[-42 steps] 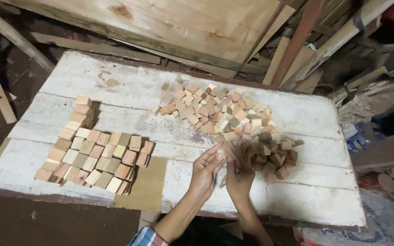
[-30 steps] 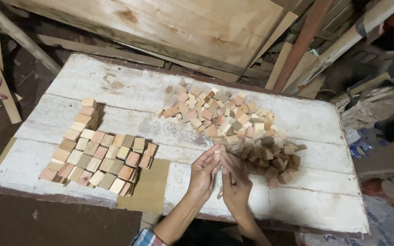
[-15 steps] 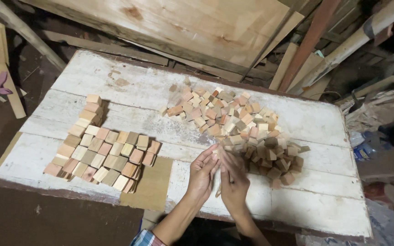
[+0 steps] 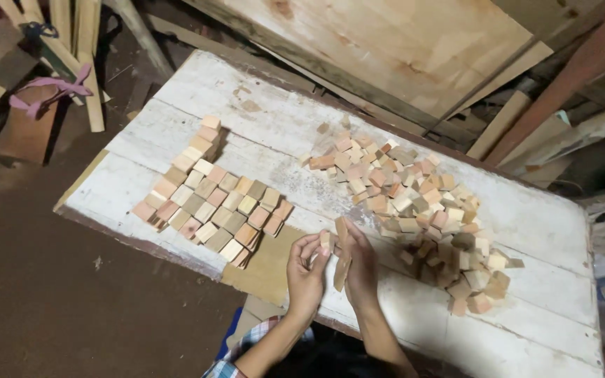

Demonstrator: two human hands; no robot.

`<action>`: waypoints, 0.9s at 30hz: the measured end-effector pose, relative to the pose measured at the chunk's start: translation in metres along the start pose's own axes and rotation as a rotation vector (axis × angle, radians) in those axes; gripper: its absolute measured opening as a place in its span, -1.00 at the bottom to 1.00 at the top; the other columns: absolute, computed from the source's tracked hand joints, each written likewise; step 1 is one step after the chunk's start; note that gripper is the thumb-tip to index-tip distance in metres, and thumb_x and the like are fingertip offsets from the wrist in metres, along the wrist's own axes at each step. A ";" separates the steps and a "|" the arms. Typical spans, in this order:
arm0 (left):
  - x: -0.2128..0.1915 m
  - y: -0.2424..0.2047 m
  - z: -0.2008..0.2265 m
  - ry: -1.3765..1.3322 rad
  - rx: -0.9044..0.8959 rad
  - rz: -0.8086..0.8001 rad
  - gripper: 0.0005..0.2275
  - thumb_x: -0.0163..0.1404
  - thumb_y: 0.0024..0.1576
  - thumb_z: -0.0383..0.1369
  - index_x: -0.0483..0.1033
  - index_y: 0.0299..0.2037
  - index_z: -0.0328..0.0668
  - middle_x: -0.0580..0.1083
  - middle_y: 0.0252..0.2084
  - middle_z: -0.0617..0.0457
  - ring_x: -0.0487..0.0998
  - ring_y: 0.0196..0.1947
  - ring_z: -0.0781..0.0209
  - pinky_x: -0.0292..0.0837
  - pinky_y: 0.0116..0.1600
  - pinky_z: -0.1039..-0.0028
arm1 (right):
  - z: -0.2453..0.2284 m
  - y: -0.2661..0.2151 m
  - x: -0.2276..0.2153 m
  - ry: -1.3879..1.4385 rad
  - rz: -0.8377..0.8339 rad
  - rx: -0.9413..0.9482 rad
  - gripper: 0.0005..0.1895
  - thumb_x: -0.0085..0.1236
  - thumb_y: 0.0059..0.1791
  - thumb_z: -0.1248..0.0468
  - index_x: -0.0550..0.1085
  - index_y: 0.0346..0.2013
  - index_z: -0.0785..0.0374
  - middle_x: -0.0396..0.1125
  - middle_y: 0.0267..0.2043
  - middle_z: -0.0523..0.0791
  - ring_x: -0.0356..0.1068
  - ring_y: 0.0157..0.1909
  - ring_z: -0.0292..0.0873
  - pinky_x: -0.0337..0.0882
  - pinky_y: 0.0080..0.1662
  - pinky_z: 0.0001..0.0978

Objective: The person arranges small wooden blocks into a grid pattern on a workbench.

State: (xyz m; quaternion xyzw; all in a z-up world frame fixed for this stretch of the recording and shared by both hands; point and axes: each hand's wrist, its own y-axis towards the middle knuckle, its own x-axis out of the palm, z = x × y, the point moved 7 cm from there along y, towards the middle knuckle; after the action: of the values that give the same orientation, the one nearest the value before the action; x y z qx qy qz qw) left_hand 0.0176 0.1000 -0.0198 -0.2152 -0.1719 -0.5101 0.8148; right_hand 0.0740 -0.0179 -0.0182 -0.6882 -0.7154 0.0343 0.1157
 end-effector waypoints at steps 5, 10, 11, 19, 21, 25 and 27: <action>-0.039 0.021 -0.026 -0.010 0.057 0.265 -0.78 0.06 0.18 -0.53 0.40 0.01 -0.35 0.51 -0.04 -0.09 0.54 -0.22 0.31 0.50 -0.03 0.54 | -0.009 0.011 0.039 0.026 0.006 -0.064 -0.46 -0.18 0.05 0.29 0.36 0.32 0.31 0.33 0.17 0.13 0.44 0.02 -0.04 0.51 0.06 -0.24; -0.041 0.031 -0.015 -0.011 0.097 0.347 -0.74 0.06 0.18 -0.58 0.51 0.09 -0.39 0.41 -0.05 -0.08 0.57 -0.18 0.28 0.57 0.01 0.49 | 0.011 0.046 0.058 0.098 -0.006 -0.111 -0.53 -0.06 0.09 0.33 0.43 0.31 0.28 0.32 0.15 0.09 0.48 0.06 -0.01 0.49 0.16 -0.07; -0.041 0.034 -0.016 -0.004 0.078 0.330 -0.66 0.02 0.20 -0.56 0.43 0.21 -0.38 0.35 0.08 -0.14 0.55 -0.03 0.17 0.53 0.11 0.42 | 0.017 0.056 0.062 0.101 -0.033 -0.118 -0.53 -0.07 0.09 0.33 0.43 0.30 0.27 0.32 0.18 0.09 0.48 0.08 0.01 0.50 0.15 -0.09; -0.035 0.031 -0.011 -0.046 -0.020 0.242 -0.44 -0.12 0.21 -0.57 0.09 0.47 -0.39 0.14 0.32 -0.23 0.35 0.36 -0.12 0.34 0.32 0.35 | 0.038 0.083 0.082 0.119 -0.123 -0.125 -0.54 -0.09 0.10 0.36 0.41 0.31 0.33 0.29 0.30 0.11 0.42 0.15 0.03 0.50 0.16 -0.09; -0.034 0.028 -0.013 -0.095 -0.036 0.231 -0.42 -0.12 0.20 -0.59 0.06 0.49 -0.38 0.11 0.34 -0.22 0.28 0.39 -0.09 0.27 0.38 0.31 | 0.037 0.080 0.082 0.151 -0.117 -0.109 -0.53 -0.10 0.09 0.38 0.39 0.31 0.36 0.31 0.29 0.11 0.42 0.16 0.04 0.49 0.18 -0.02; -0.030 0.028 -0.013 -0.058 -0.022 0.205 -0.43 -0.10 0.19 -0.58 0.12 0.47 -0.37 0.13 0.35 -0.22 0.30 0.36 -0.08 0.35 0.30 0.30 | 0.026 0.063 0.081 0.211 -0.079 -0.093 -0.53 -0.09 0.09 0.37 0.38 0.31 0.40 0.27 0.31 0.13 0.40 0.19 0.09 0.48 0.19 0.04; -0.029 0.026 -0.016 -0.034 -0.012 0.219 -0.47 -0.09 0.19 -0.58 0.18 0.43 -0.36 0.14 0.34 -0.22 0.28 0.34 -0.09 0.31 0.35 0.27 | 0.020 0.056 0.069 0.240 -0.025 -0.096 -0.53 -0.07 0.09 0.35 0.38 0.30 0.43 0.26 0.33 0.18 0.39 0.22 0.14 0.47 0.20 0.10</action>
State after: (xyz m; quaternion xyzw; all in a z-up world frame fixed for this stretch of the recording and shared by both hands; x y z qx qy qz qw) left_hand 0.0297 0.1241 -0.0523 -0.2462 -0.1582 -0.4152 0.8614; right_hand 0.1227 0.0561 -0.0414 -0.6833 -0.7056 -0.0841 0.1681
